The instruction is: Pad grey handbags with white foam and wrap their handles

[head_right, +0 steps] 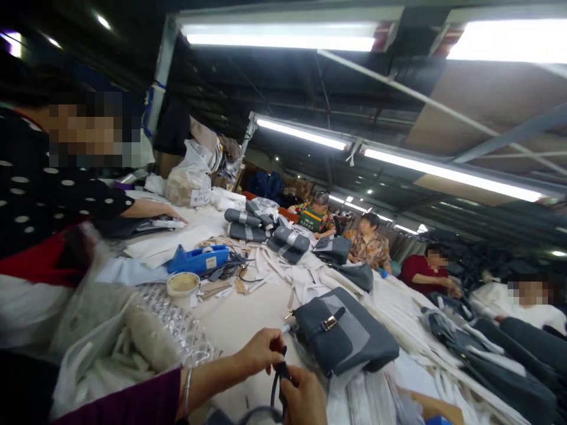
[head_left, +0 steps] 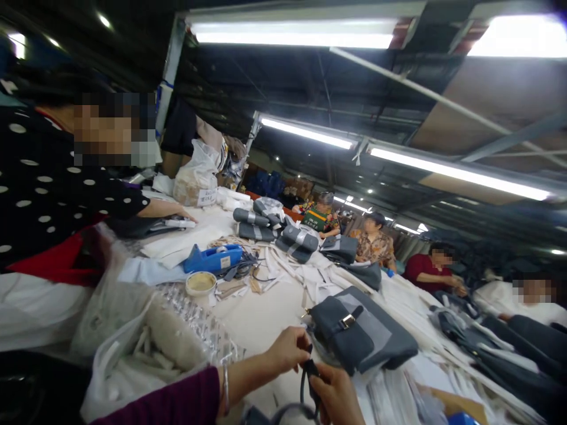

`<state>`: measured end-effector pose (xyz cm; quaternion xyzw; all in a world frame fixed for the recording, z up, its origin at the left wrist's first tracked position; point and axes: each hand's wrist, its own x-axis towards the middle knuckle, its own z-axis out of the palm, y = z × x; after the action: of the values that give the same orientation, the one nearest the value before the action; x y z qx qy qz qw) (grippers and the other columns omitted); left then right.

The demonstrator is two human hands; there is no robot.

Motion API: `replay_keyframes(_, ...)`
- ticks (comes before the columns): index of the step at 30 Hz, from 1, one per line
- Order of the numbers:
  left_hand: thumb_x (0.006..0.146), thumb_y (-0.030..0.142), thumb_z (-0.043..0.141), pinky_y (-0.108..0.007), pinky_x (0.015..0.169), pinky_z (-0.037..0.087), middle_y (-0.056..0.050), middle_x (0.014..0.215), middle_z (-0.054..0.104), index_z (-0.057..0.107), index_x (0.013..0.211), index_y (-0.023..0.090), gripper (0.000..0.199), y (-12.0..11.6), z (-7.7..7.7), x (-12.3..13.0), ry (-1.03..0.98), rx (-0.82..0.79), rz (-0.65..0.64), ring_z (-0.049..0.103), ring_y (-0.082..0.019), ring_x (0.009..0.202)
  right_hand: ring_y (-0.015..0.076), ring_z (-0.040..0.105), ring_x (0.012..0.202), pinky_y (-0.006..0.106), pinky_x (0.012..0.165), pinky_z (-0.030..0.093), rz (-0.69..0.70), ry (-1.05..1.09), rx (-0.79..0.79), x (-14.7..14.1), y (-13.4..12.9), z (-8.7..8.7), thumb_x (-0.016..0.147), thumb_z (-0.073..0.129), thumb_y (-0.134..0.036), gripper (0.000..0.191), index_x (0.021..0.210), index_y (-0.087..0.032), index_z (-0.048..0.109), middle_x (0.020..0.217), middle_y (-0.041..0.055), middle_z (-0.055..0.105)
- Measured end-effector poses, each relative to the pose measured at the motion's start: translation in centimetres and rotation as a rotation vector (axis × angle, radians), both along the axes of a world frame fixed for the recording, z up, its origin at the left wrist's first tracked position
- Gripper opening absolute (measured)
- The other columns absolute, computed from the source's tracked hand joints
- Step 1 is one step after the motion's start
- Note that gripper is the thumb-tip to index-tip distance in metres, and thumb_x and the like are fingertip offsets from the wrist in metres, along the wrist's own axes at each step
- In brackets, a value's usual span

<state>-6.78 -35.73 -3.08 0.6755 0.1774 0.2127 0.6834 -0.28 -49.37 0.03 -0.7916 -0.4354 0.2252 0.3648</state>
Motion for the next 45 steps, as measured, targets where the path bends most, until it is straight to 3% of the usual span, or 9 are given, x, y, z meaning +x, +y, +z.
replay_keyframes(3, 0.052, 0.009, 0.050, -0.017, 0.038, 0.036, 0.005, 0.058, 0.048, 0.050, 0.070, 0.015, 0.019, -0.1, 0.0, -0.1, -0.012, 0.106, -0.019, 0.047, -0.008, 0.047, 0.0093, 0.045, 0.032, 0.018, 0.034, 0.031, 0.050, 0.056, -0.072, 0.1, 0.7, 0.9, 0.067, 0.050, -0.026, 0.016, 0.067, -0.016, 0.062, 0.043, -0.0039, 0.048)
replay_keyframes(6, 0.057, 0.011, 0.047, -0.018, 0.042, 0.036, 0.004, 0.062, 0.046, 0.049, 0.073, 0.016, 0.017, -0.1, 0.1, -0.5, -0.048, 0.210, -0.077, 0.047, -0.010, 0.055, 0.0081, 0.040, 0.028, 0.017, 0.032, 0.030, 0.012, 0.128, -0.086, 0.4, 1.4, 1.4, 0.061, 0.050, -0.016, 0.016, 0.072, -0.015, 0.062, 0.038, -0.0068, 0.046)
replay_keyframes(10, 0.067, 0.016, 0.046, -0.021, 0.053, 0.040, 0.002, 0.070, 0.050, 0.049, 0.078, 0.016, 0.012, 0.4, 0.3, -0.7, -0.061, 0.397, -0.139, 0.051, -0.013, 0.069, 0.0091, 0.040, 0.027, 0.017, 0.029, 0.030, -0.027, 0.209, -0.094, 1.7, 1.8, 1.1, 0.056, 0.052, -0.007, 0.021, 0.073, -0.015, 0.060, 0.035, -0.0082, 0.046)
replay_keyframes(15, 0.076, 0.028, 0.049, -0.022, 0.061, 0.039, 0.001, 0.073, 0.056, 0.051, 0.080, 0.017, 0.013, 0.2, 0.6, -1.1, -0.004, 0.506, -0.136, 0.052, -0.014, 0.073, 0.0091, 0.041, 0.027, 0.016, 0.028, 0.029, -0.005, 0.247, -0.106, 2.2, 1.6, 0.4, 0.054, 0.053, -0.003, 0.020, 0.069, -0.017, 0.054, 0.036, -0.0100, 0.045)
replay_keyframes(19, 0.070, 0.018, 0.049, -0.023, 0.065, 0.038, 0.001, 0.073, 0.057, 0.051, 0.077, 0.017, 0.008, -0.2, 1.1, -1.3, 0.035, 0.562, -0.106, 0.053, -0.014, 0.073, 0.0085, 0.042, 0.026, 0.016, 0.028, 0.030, -0.009, 0.265, -0.117, 2.0, 1.7, 0.2, 0.053, 0.054, 0.000, 0.027, 0.074, -0.017, 0.053, 0.038, -0.0124, 0.045)
replay_keyframes(25, 0.059, 0.003, 0.038, -0.024, 0.069, 0.037, 0.001, 0.075, 0.056, 0.048, 0.074, 0.018, 0.023, -0.7, 1.7, -1.5, 0.032, 0.690, -0.079, 0.051, -0.015, 0.077, 0.0083, 0.041, 0.028, 0.017, 0.030, 0.030, -0.023, 0.315, -0.114, 1.0, 1.7, 0.8, 0.057, 0.053, -0.002, 0.025, 0.078, -0.014, 0.056, 0.038, -0.0103, 0.047)
replay_keyframes(33, 0.065, 0.005, 0.038, -0.026, 0.070, 0.037, 0.000, 0.075, 0.055, 0.049, 0.074, 0.017, 0.019, -1.3, 2.1, -2.1, -0.049, 0.700, -0.102, 0.051, -0.016, 0.076, 0.0077, 0.040, 0.029, 0.017, 0.031, 0.028, 0.003, 0.298, -0.092, 1.0, 1.5, 0.9, 0.054, 0.052, -0.004, 0.024, 0.074, -0.017, 0.052, 0.041, -0.0102, 0.048)
replay_keyframes(40, 0.060, 0.004, 0.042, -0.025, 0.064, 0.034, 0.001, 0.070, 0.054, 0.047, 0.073, 0.017, 0.019, -0.9, 1.8, -1.8, 0.085, 0.590, -0.054, 0.051, -0.015, 0.071, 0.0081, 0.042, 0.030, 0.017, 0.031, 0.028, -0.025, 0.228, -0.094, 0.5, 1.8, 0.5, 0.050, 0.054, -0.004, 0.027, 0.073, -0.017, 0.056, 0.040, -0.0100, 0.048)
replay_keyframes(45, 0.063, 0.005, 0.044, -0.028, 0.072, 0.038, -0.003, 0.088, 0.057, 0.050, 0.081, 0.017, 0.022, -2.0, 2.2, -2.6, 0.038, 0.784, -0.105, 0.051, -0.018, 0.082, 0.0080, 0.041, 0.029, 0.018, 0.031, 0.029, -0.069, 0.251, -0.091, 0.4, 2.4, -0.5, 0.052, 0.057, -0.006, 0.016, 0.063, -0.017, 0.054, 0.037, -0.0092, 0.045)
